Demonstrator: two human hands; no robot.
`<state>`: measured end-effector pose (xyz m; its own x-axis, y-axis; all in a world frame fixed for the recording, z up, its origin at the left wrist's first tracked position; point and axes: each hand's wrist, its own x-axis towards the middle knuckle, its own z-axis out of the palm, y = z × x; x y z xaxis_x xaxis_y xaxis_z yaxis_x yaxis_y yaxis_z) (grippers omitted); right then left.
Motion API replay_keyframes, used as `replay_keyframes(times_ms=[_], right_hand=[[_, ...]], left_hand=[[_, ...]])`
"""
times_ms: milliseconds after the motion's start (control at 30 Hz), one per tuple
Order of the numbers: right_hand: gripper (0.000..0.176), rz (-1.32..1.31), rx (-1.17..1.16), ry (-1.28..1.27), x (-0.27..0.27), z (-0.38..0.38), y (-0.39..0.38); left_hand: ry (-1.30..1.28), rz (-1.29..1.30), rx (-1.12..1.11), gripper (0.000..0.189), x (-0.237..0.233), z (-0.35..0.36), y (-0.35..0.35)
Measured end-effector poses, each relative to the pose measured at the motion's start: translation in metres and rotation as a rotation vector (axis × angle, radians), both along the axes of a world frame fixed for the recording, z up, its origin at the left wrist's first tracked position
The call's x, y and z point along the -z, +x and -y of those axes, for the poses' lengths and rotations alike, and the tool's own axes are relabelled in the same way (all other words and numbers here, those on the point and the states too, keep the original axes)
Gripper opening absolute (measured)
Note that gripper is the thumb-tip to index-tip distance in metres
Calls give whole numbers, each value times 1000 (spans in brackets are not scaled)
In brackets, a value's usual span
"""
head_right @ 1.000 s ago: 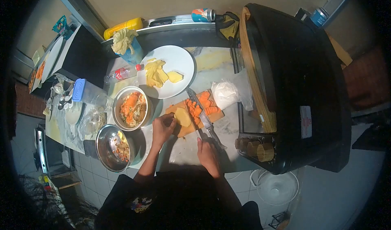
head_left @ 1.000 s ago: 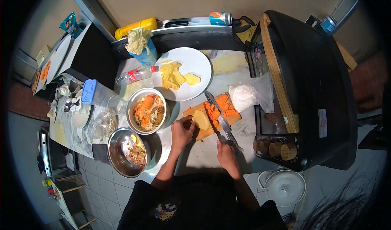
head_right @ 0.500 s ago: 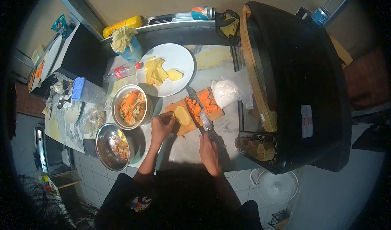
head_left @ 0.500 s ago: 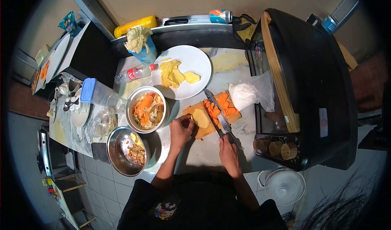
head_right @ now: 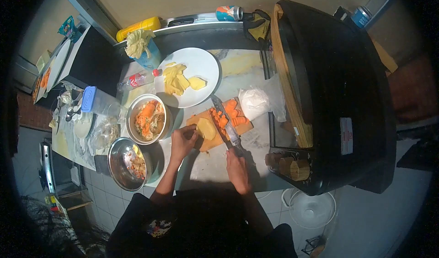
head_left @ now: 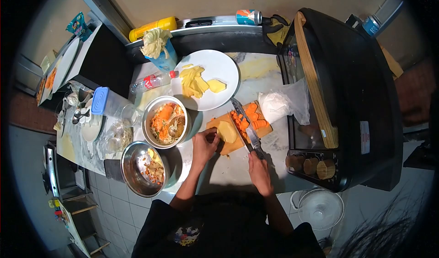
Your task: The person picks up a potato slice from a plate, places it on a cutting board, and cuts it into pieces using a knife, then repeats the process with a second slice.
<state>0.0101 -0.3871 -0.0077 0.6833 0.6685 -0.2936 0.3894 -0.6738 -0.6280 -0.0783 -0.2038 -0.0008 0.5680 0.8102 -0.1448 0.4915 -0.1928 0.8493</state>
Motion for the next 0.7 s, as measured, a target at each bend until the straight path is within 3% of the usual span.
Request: replay_keyframes(times_ms=[267, 433, 633, 700], right_hand=[[29, 60, 0, 98, 10, 1, 1], [29, -55, -36, 128, 16, 1, 8], [26, -71, -37, 264, 28, 7, 8], [29, -2, -36, 206, 24, 10, 6]], left_hand=[[61, 7, -19, 25, -2, 4, 5], [119, 1, -33, 29, -4, 11, 8], [56, 49, -45, 31, 1, 12, 8], [62, 51, -49, 32, 3, 12, 8]])
